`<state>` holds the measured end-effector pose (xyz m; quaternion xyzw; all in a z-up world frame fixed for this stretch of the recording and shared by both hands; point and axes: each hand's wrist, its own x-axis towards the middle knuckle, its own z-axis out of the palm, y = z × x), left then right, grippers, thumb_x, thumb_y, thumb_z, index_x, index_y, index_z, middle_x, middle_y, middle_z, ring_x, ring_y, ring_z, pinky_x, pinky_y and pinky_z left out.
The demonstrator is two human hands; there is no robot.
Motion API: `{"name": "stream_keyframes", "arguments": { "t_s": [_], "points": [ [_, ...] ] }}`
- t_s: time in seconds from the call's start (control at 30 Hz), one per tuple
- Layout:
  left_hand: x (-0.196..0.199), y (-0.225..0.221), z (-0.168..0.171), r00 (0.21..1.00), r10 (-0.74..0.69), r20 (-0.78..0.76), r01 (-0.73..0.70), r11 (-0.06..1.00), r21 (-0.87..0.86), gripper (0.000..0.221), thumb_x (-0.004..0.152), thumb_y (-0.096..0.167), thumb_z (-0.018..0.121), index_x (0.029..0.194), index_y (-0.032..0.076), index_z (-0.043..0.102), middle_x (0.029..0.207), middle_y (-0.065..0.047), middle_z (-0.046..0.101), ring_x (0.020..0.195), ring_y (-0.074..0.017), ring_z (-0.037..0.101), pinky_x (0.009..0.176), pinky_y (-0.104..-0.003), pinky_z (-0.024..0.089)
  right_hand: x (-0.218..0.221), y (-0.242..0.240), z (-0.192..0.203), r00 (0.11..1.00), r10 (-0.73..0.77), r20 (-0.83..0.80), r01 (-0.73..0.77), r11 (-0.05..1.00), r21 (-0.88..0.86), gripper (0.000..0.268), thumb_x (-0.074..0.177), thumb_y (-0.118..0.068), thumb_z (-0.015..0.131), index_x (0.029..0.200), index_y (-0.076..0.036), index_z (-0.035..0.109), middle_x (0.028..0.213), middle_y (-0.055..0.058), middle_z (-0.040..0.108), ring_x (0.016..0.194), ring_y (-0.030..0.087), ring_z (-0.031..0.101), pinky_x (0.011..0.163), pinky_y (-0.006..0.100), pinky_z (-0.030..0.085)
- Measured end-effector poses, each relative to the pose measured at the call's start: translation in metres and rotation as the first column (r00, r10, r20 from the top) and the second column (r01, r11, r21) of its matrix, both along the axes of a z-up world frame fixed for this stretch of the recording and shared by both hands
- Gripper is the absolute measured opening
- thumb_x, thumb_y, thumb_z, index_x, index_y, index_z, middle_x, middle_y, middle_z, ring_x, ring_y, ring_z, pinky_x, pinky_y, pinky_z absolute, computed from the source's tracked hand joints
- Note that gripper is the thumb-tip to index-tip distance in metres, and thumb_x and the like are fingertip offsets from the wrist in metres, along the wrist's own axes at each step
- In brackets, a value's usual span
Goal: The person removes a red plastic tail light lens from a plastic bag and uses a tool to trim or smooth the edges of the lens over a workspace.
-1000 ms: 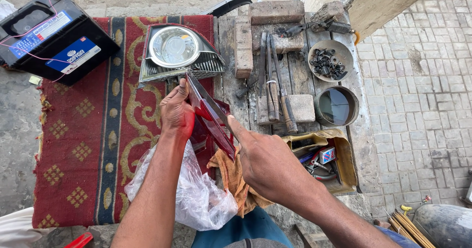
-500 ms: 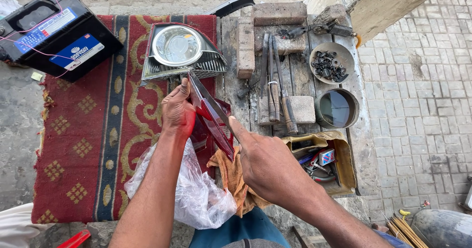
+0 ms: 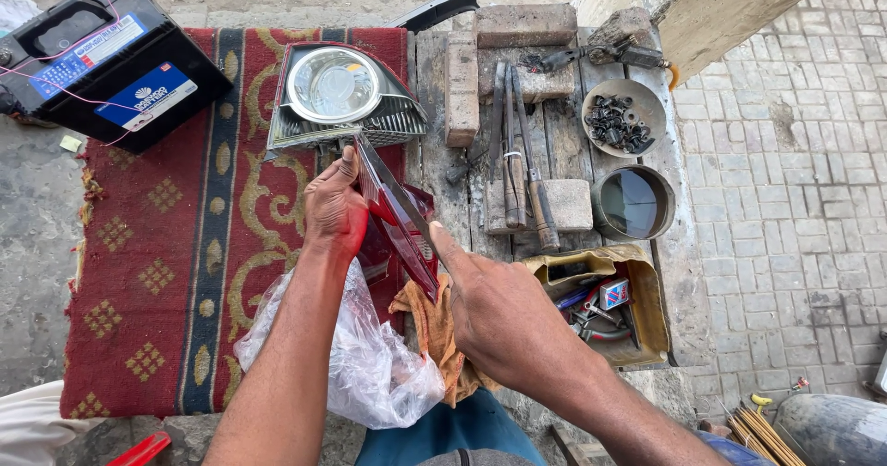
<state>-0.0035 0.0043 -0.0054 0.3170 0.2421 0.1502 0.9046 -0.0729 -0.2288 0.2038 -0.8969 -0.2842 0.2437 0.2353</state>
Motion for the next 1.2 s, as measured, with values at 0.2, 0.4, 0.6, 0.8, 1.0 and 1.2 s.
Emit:
{"name": "stream_keyframes", "arguments": {
  "t_s": [0.2, 0.4, 0.6, 0.8, 1.0, 1.2],
  "points": [
    [-0.001, 0.001, 0.0, 1.0, -0.009, 0.017, 0.009, 1.0, -0.013, 0.015, 0.086, 0.008, 0.081, 0.097, -0.002, 0.077, 0.097, -0.01, 0.075, 0.093, -0.0177, 0.069, 0.087, -0.036, 0.061, -0.002, -0.002, -0.003, 0.999, 0.019, 0.041, -0.021, 0.998, 0.057, 0.073, 0.086, -0.004, 0.04, 0.157, 0.005, 0.03, 0.099, 0.027, 0.069, 0.076, 0.052, 0.061, 0.06, 0.057, 0.044],
    [-0.002, 0.001, 0.002, 1.0, -0.018, 0.017, 0.019, 0.999, -0.028, 0.016, 0.086, 0.007, 0.08, 0.098, -0.002, 0.077, 0.099, -0.01, 0.076, 0.095, -0.0179, 0.069, 0.088, -0.036, 0.061, -0.004, -0.002, -0.002, 0.999, 0.012, 0.029, -0.013, 0.999, 0.038, 0.074, 0.085, -0.003, 0.04, 0.158, 0.002, 0.03, 0.098, 0.026, 0.069, 0.073, 0.054, 0.059, 0.059, 0.057, 0.044],
    [-0.001, 0.002, -0.001, 0.999, -0.032, 0.02, 0.032, 0.999, -0.025, 0.018, 0.086, 0.009, 0.081, 0.099, -0.003, 0.076, 0.099, -0.011, 0.076, 0.094, -0.0177, 0.069, 0.089, -0.036, 0.061, -0.006, -0.003, -0.004, 0.999, 0.019, 0.04, -0.019, 1.0, 0.004, 0.075, 0.085, -0.003, 0.041, 0.159, 0.003, 0.029, 0.095, 0.025, 0.069, 0.072, 0.051, 0.06, 0.06, 0.056, 0.044],
    [-0.001, 0.002, 0.003, 0.999, -0.05, 0.005, 0.05, 0.999, -0.021, 0.018, 0.086, 0.01, 0.081, 0.099, -0.002, 0.076, 0.101, -0.011, 0.076, 0.095, -0.0178, 0.069, 0.09, -0.036, 0.06, -0.005, -0.005, -0.001, 0.999, 0.022, 0.036, -0.024, 0.998, 0.053, 0.075, 0.085, -0.002, 0.042, 0.158, 0.005, 0.029, 0.097, 0.025, 0.07, 0.073, 0.05, 0.061, 0.06, 0.055, 0.045],
    [0.001, 0.0, 0.007, 0.997, -0.07, 0.015, 0.07, 0.998, -0.003, 0.023, 0.087, 0.013, 0.08, 0.102, -0.004, 0.075, 0.105, -0.012, 0.077, 0.098, -0.0194, 0.07, 0.091, -0.038, 0.06, -0.003, -0.006, 0.002, 1.0, 0.012, 0.025, -0.013, 0.999, 0.031, 0.073, 0.087, -0.003, 0.039, 0.159, 0.004, 0.03, 0.099, 0.027, 0.07, 0.073, 0.05, 0.061, 0.059, 0.057, 0.044],
    [0.0, -0.001, 0.011, 0.997, -0.083, 0.004, 0.083, 0.997, 0.001, 0.024, 0.087, 0.013, 0.079, 0.102, -0.005, 0.075, 0.104, -0.013, 0.077, 0.095, -0.0204, 0.07, 0.087, -0.04, 0.061, -0.004, -0.007, -0.001, 0.998, 0.031, 0.051, -0.031, 0.999, 0.009, 0.073, 0.087, -0.004, 0.041, 0.159, 0.005, 0.029, 0.092, 0.025, 0.069, 0.07, 0.048, 0.061, 0.057, 0.056, 0.044]
  ]
}}
